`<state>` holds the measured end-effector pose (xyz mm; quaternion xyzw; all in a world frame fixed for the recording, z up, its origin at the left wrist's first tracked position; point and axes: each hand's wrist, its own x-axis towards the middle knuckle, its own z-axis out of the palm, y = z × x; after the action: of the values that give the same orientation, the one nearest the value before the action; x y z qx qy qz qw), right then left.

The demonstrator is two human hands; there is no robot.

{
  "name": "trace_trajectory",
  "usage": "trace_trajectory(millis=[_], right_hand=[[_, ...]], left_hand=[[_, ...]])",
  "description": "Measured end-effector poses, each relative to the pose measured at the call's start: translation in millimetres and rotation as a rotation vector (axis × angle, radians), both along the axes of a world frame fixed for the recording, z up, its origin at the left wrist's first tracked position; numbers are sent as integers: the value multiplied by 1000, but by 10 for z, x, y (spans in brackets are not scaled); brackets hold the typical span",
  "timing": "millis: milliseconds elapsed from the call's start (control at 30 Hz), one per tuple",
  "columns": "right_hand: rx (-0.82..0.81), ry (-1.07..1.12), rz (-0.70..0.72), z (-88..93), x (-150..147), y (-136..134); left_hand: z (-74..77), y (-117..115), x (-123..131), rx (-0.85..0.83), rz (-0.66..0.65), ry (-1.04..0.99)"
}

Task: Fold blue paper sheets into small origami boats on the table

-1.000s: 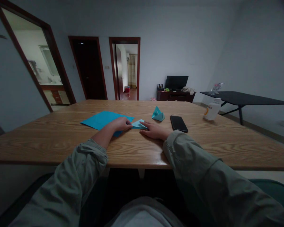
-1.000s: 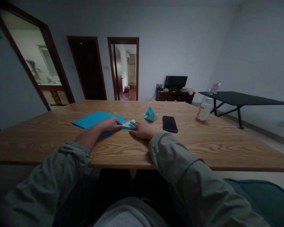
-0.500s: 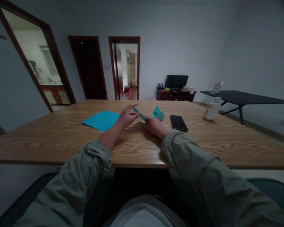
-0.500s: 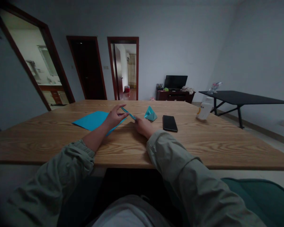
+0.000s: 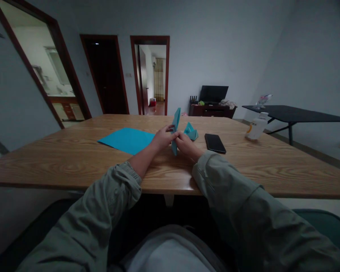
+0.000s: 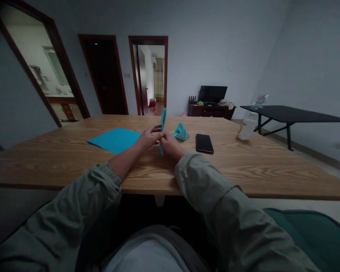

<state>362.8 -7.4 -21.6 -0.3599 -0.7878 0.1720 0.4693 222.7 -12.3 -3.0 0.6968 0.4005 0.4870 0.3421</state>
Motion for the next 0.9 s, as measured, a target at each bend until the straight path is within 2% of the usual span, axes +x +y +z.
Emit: trace_trajectory(millis=[133, 300, 500, 667, 800, 900], right_hand=[[26, -39, 52, 25, 9, -52], [47, 6, 87, 58, 11, -138], [17, -20, 16, 18, 49, -119], [72, -24, 32, 73, 55, -197], [60, 32, 128, 72, 66, -192], [12, 101, 203, 31, 60, -137]], left_hand=[[-33, 34, -49, 19, 21, -11], [-90, 65, -78, -4, -82, -70], [-108, 93, -87, 68, -68, -42], [-88, 62, -90, 33, -134, -68], [-94, 59, -104, 94, -146, -32], [-95, 44, -107, 173, -87, 27]])
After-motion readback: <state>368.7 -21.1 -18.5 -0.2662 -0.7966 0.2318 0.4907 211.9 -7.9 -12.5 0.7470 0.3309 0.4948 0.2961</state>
